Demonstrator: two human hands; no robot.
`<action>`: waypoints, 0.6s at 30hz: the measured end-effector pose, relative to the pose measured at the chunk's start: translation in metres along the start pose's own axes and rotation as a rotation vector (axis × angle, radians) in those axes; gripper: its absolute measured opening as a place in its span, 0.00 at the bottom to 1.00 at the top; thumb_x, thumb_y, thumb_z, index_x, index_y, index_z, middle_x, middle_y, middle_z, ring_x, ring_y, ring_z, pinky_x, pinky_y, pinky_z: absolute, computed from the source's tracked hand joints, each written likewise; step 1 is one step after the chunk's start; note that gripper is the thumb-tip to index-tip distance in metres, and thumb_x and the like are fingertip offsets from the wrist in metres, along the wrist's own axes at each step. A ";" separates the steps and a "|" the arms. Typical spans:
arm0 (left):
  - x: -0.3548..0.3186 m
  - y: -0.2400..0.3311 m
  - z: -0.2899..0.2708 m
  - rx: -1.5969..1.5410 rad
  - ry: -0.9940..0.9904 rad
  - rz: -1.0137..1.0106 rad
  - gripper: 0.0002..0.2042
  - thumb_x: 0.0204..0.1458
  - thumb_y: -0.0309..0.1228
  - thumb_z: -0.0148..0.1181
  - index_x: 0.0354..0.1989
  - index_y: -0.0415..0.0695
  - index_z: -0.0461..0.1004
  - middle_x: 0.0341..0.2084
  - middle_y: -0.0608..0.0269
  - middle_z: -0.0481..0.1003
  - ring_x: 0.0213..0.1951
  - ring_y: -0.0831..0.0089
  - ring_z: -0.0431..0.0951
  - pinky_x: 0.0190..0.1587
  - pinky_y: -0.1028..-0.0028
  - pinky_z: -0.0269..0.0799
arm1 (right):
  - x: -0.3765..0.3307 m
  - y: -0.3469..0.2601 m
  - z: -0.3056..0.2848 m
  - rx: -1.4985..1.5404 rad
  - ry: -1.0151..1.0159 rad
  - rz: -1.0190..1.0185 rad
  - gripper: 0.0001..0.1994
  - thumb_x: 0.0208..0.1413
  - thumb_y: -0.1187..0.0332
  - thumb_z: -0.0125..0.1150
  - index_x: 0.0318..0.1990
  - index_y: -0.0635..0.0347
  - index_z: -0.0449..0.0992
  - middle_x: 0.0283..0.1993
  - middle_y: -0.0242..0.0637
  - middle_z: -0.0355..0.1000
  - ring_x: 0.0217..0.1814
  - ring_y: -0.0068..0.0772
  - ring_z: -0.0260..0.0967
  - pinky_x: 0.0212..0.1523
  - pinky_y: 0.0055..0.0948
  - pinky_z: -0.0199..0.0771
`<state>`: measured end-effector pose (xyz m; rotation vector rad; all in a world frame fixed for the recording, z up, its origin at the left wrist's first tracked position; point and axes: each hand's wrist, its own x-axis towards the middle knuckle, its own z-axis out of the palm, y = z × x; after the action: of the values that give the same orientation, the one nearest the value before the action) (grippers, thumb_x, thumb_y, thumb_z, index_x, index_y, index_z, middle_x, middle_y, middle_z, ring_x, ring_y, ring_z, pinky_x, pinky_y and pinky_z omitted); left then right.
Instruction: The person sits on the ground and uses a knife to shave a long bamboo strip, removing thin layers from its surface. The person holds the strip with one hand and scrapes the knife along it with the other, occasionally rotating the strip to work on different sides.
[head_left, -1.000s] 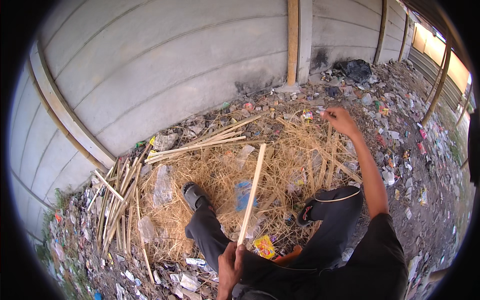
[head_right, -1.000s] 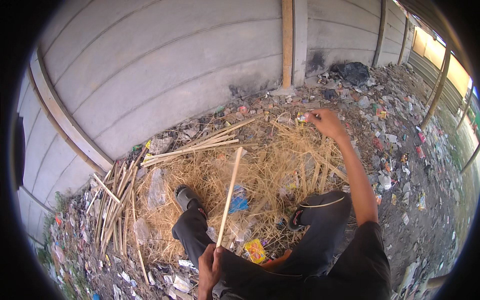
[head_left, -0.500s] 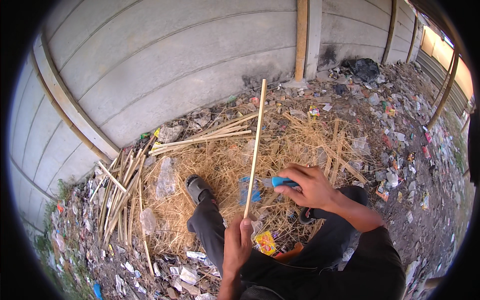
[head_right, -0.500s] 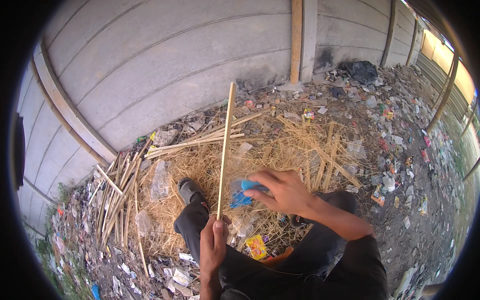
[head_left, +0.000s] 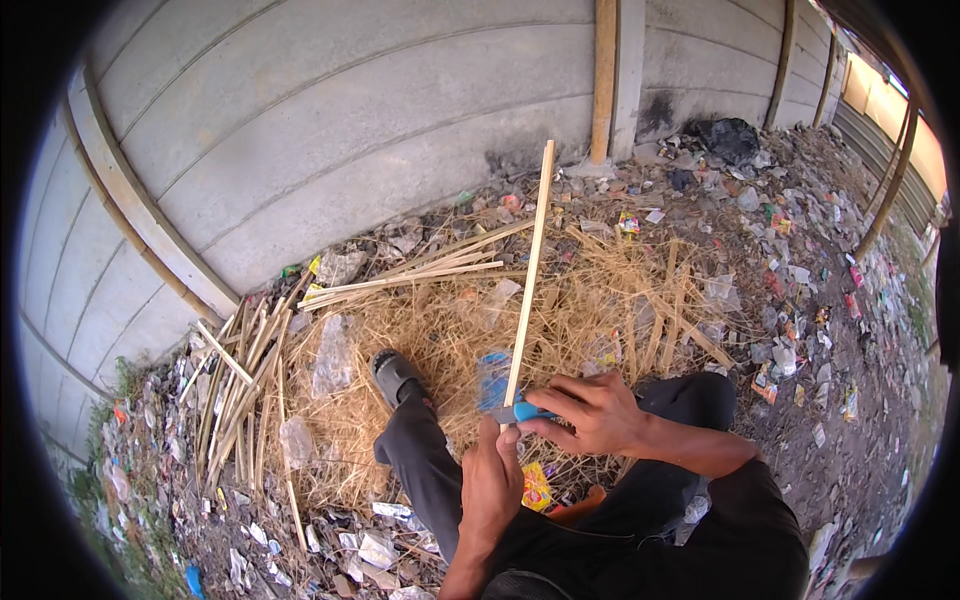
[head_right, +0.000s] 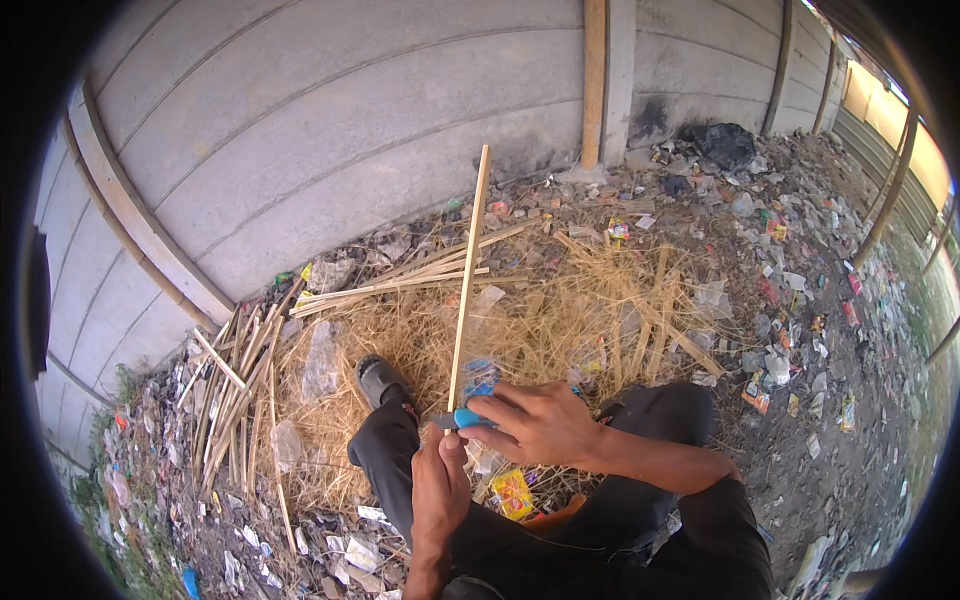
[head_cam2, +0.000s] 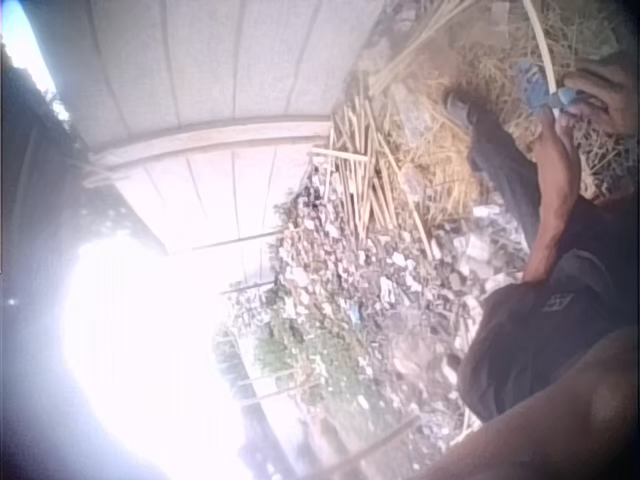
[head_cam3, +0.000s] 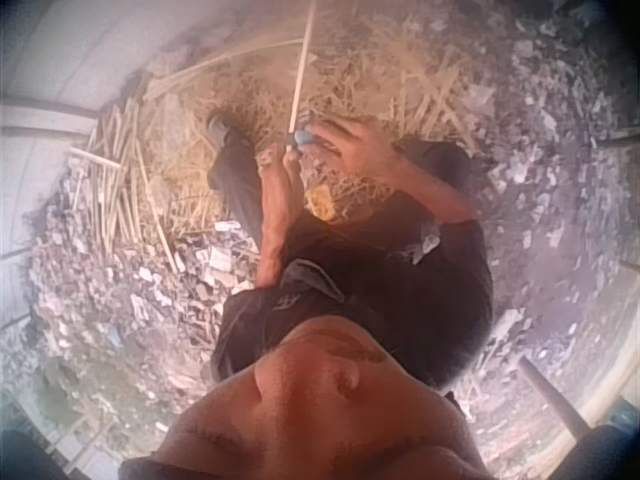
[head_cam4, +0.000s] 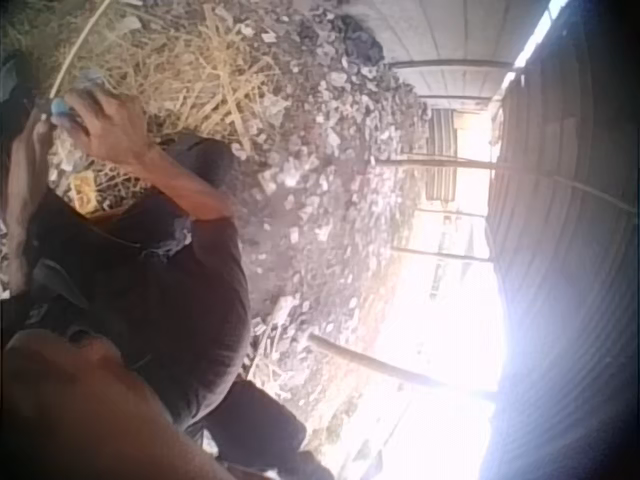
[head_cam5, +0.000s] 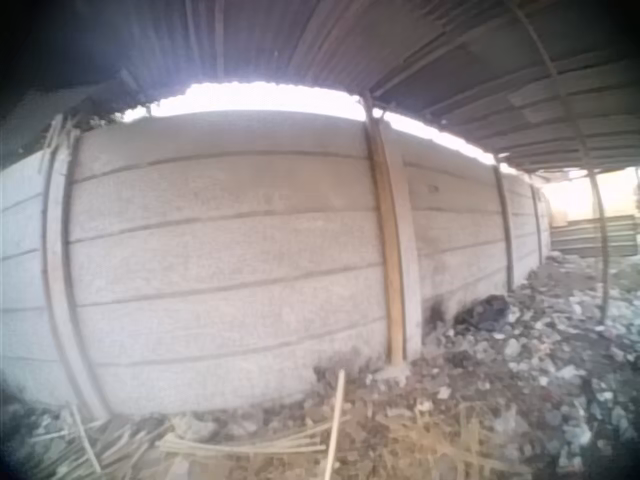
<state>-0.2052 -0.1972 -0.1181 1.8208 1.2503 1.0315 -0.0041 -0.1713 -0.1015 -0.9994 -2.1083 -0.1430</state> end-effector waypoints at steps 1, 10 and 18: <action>0.000 0.000 0.000 0.003 0.002 -0.006 0.13 0.76 0.36 0.44 0.47 0.36 0.66 0.19 0.37 0.69 0.23 0.33 0.73 0.25 0.49 0.62 | 0.000 0.001 0.000 -0.006 -0.005 -0.005 0.17 0.57 0.52 0.77 0.46 0.52 0.84 0.33 0.30 0.78 0.21 0.29 0.75 0.21 0.28 0.74; -0.001 -0.003 0.000 0.058 -0.031 -0.059 0.13 0.76 0.36 0.42 0.47 0.38 0.67 0.18 0.37 0.70 0.24 0.33 0.75 0.26 0.44 0.63 | 0.005 0.008 -0.006 -0.036 -0.012 0.017 0.17 0.55 0.53 0.78 0.46 0.52 0.85 0.32 0.30 0.78 0.21 0.29 0.76 0.21 0.28 0.74; -0.003 -0.011 -0.004 0.073 -0.038 -0.037 0.12 0.76 0.35 0.43 0.45 0.38 0.66 0.18 0.37 0.72 0.24 0.33 0.76 0.26 0.43 0.64 | 0.011 0.025 0.001 -0.061 0.103 -0.028 0.15 0.61 0.49 0.72 0.45 0.48 0.82 0.29 0.27 0.71 0.19 0.28 0.72 0.17 0.30 0.68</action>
<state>-0.2133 -0.1961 -0.1264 1.8569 1.3091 0.9376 0.0085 -0.1474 -0.0999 -0.9776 -2.0357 -0.2692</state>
